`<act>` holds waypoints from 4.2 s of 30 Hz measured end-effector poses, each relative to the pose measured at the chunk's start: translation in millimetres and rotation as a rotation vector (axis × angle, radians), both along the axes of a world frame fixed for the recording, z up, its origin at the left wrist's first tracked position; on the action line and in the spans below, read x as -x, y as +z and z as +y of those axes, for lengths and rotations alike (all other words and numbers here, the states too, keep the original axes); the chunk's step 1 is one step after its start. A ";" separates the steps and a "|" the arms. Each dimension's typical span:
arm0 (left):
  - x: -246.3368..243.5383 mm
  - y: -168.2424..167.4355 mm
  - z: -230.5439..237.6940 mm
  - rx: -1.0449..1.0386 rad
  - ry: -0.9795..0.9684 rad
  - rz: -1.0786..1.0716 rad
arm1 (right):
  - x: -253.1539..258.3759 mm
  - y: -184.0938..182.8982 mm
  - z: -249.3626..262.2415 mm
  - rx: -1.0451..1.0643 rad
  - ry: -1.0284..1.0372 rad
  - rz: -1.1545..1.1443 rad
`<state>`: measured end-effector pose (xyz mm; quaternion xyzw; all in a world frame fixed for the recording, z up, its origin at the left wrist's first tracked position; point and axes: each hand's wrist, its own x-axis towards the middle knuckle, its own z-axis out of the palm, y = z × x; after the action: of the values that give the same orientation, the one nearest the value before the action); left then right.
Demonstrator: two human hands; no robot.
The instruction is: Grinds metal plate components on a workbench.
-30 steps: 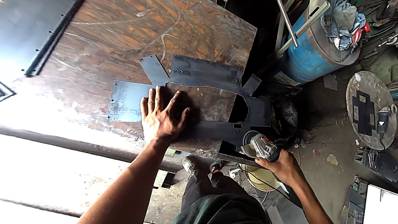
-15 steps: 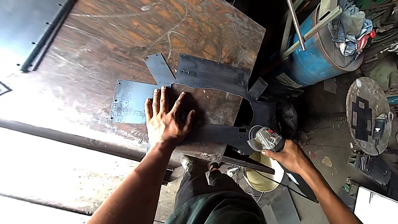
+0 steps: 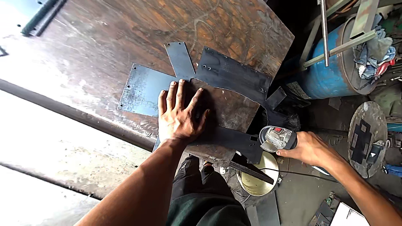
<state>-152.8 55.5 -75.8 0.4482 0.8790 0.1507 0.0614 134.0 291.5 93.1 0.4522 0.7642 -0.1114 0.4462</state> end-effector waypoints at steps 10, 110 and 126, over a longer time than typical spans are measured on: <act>-0.8 1.1 1.4 0.023 0.012 -0.032 | 36.3 13.8 7.1 0.150 0.108 -0.234; -2.7 -0.1 2.8 0.080 0.008 0.000 | -8.3 -18.3 -90.1 0.056 -0.334 0.140; -1.6 -0.3 5.3 0.031 0.007 0.023 | -48.4 -19.2 -124.5 0.095 -0.438 0.170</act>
<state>-151.2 60.8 -76.1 0.4456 0.8836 0.1319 0.0576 182.4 167.0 73.9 0.5747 0.6768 -0.2788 0.3660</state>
